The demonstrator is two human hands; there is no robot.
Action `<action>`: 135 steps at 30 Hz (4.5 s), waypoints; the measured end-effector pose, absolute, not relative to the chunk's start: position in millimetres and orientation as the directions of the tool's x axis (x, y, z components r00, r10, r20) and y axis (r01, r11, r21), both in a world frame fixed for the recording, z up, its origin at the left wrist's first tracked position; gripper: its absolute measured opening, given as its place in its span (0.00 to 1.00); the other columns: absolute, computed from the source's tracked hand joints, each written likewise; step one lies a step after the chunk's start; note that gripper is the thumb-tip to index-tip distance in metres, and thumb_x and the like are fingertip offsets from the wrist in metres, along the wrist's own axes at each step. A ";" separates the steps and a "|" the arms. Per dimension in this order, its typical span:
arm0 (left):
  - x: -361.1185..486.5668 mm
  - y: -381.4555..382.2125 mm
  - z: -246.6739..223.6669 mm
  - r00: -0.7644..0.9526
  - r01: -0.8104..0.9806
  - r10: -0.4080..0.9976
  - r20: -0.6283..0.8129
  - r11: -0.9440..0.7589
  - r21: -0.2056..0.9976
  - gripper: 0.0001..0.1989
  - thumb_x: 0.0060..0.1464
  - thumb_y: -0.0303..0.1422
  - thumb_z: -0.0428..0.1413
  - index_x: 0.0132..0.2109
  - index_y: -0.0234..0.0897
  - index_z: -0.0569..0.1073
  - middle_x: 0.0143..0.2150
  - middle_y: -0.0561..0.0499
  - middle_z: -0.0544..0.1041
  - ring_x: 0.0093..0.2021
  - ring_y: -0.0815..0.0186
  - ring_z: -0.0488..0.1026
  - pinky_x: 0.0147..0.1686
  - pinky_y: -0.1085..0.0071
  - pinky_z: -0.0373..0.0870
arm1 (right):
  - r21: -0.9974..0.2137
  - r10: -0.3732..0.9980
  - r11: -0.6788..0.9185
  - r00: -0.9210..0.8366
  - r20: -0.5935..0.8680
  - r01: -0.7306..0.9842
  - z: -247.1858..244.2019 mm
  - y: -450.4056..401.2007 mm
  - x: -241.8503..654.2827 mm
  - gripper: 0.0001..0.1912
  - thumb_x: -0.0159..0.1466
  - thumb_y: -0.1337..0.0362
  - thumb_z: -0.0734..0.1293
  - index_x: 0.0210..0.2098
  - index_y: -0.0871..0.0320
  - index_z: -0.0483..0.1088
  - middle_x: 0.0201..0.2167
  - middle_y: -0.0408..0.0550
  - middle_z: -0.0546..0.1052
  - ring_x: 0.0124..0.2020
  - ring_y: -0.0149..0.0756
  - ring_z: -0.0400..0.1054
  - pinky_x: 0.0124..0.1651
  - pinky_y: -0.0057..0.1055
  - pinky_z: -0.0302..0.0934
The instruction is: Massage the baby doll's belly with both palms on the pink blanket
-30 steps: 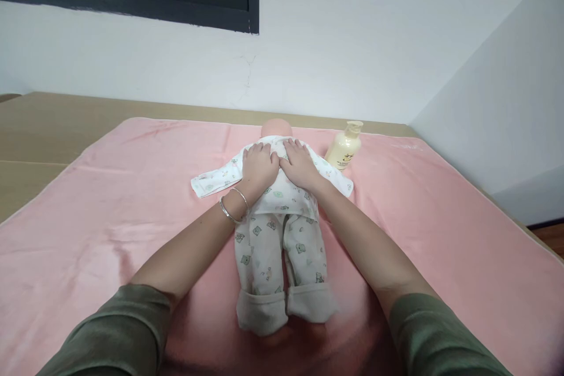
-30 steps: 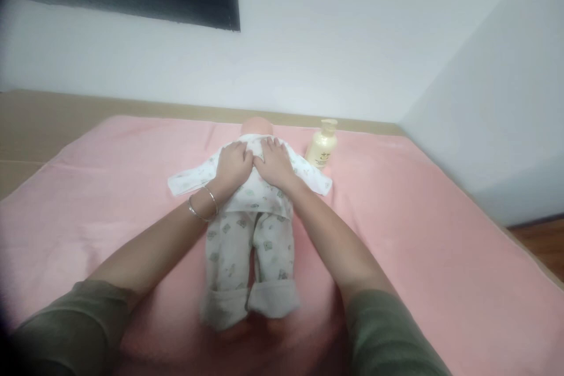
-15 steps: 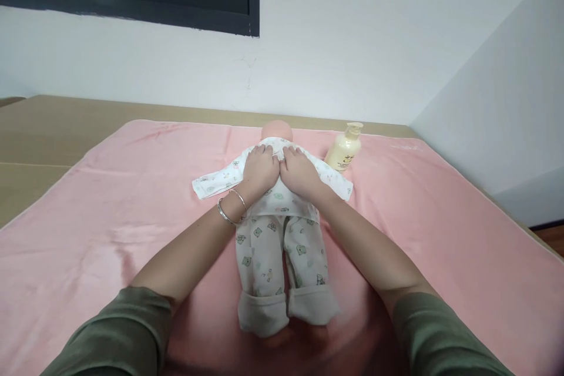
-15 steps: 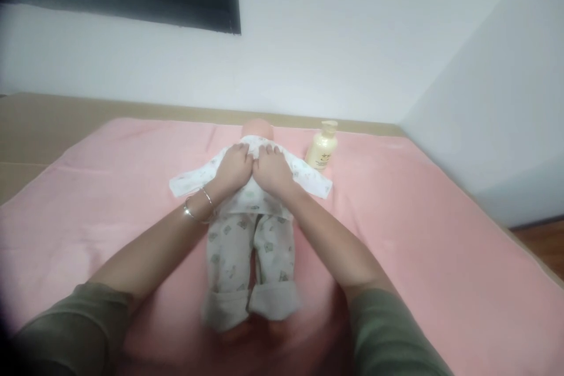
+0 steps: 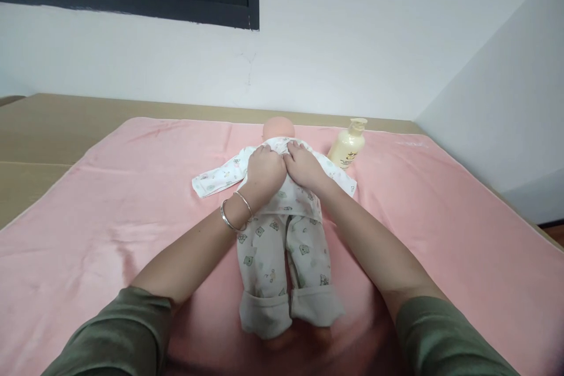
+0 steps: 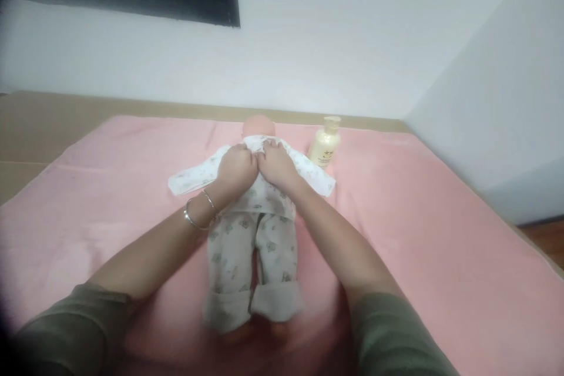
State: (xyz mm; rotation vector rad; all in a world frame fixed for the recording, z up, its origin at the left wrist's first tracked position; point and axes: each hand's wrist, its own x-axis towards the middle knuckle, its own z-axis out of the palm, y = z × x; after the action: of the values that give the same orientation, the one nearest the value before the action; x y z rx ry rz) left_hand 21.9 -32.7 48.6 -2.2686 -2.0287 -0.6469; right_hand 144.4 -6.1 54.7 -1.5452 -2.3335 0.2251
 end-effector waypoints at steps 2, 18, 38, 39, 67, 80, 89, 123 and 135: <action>24.3 -34.6 47.3 0.064 0.950 0.942 0.329 -0.158 0.269 0.15 0.62 0.25 0.45 0.39 0.30 0.77 0.45 0.33 0.78 0.53 0.50 0.74 0.56 0.58 0.69 | -0.321 0.915 0.399 -0.349 0.203 0.859 50.2 3.3 148.5 0.25 0.71 0.61 0.53 0.61 0.69 0.66 0.65 0.64 0.68 0.65 0.56 0.61 0.67 0.49 0.56; 14.4 -21.3 45.4 0.021 0.954 0.964 0.266 -0.099 0.283 0.19 0.67 0.30 0.40 0.47 0.30 0.75 0.52 0.33 0.78 0.57 0.48 0.72 0.58 0.52 0.65 | -0.327 0.921 0.387 -0.342 0.187 0.862 51.2 -13.2 140.2 0.29 0.72 0.63 0.51 0.66 0.73 0.63 0.69 0.66 0.64 0.70 0.56 0.57 0.72 0.48 0.52; 8.6 -16.8 42.8 -0.031 0.935 0.964 0.263 -0.065 0.348 0.18 0.66 0.32 0.42 0.48 0.32 0.74 0.53 0.36 0.78 0.56 0.49 0.73 0.57 0.53 0.67 | -0.322 0.879 0.475 -0.426 0.214 0.819 53.6 -19.2 136.7 0.24 0.71 0.66 0.51 0.59 0.66 0.69 0.63 0.63 0.71 0.65 0.52 0.63 0.68 0.46 0.57; 11.4 -21.2 45.3 -0.025 0.945 0.965 0.259 -0.062 0.321 0.18 0.66 0.32 0.42 0.48 0.31 0.75 0.52 0.35 0.78 0.55 0.48 0.73 0.55 0.54 0.68 | -0.351 0.886 0.462 -0.413 0.211 0.814 51.5 -11.9 140.6 0.24 0.72 0.65 0.51 0.59 0.66 0.69 0.64 0.63 0.70 0.66 0.52 0.62 0.68 0.46 0.57; 20.2 -42.7 64.8 0.100 0.961 0.981 0.166 -0.138 0.240 0.16 0.64 0.27 0.45 0.36 0.33 0.77 0.37 0.37 0.78 0.44 0.51 0.77 0.47 0.59 0.71 | -0.380 0.857 0.514 -0.475 0.198 0.769 43.8 21.5 168.6 0.24 0.74 0.52 0.52 0.53 0.62 0.69 0.58 0.62 0.74 0.61 0.51 0.65 0.64 0.47 0.58; 0.4 -14.3 52.5 0.089 0.911 0.977 0.192 -0.158 0.380 0.16 0.63 0.29 0.43 0.44 0.34 0.76 0.48 0.37 0.79 0.52 0.51 0.75 0.52 0.56 0.70 | -0.107 0.897 0.426 -0.403 0.183 0.898 63.8 -38.3 131.1 0.21 0.72 0.66 0.53 0.50 0.73 0.73 0.51 0.72 0.76 0.56 0.56 0.68 0.64 0.47 0.58; 11.8 -29.1 55.5 0.122 0.946 0.964 0.234 -0.185 0.266 0.17 0.66 0.30 0.43 0.50 0.31 0.74 0.53 0.34 0.77 0.57 0.48 0.72 0.56 0.55 0.67 | -0.397 0.893 0.445 -0.367 0.259 0.803 41.9 13.8 156.4 0.20 0.71 0.59 0.54 0.52 0.64 0.71 0.58 0.62 0.74 0.59 0.51 0.65 0.65 0.46 0.58; 4.7 -8.0 27.5 -0.024 0.847 0.922 0.386 -0.186 0.498 0.22 0.65 0.35 0.43 0.57 0.31 0.75 0.58 0.40 0.79 0.58 0.53 0.73 0.62 0.60 0.65 | -0.329 0.870 0.479 -0.389 0.304 0.814 33.4 9.9 148.0 0.29 0.71 0.59 0.53 0.64 0.70 0.63 0.67 0.66 0.66 0.69 0.54 0.57 0.72 0.51 0.47; 22.3 -36.1 49.4 0.125 0.978 0.952 0.280 -0.166 0.128 0.19 0.66 0.26 0.41 0.47 0.27 0.77 0.49 0.33 0.77 0.56 0.47 0.70 0.59 0.55 0.63 | -0.334 0.830 0.556 -0.484 0.278 0.762 35.0 19.8 161.8 0.30 0.72 0.54 0.53 0.64 0.69 0.63 0.68 0.66 0.65 0.69 0.53 0.58 0.71 0.49 0.49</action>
State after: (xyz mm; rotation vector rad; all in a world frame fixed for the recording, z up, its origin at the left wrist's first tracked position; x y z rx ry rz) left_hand 22.3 -36.1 49.4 -2.2890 -1.9700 -0.4578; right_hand 161.8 19.8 35.0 -1.2924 -2.3876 0.2299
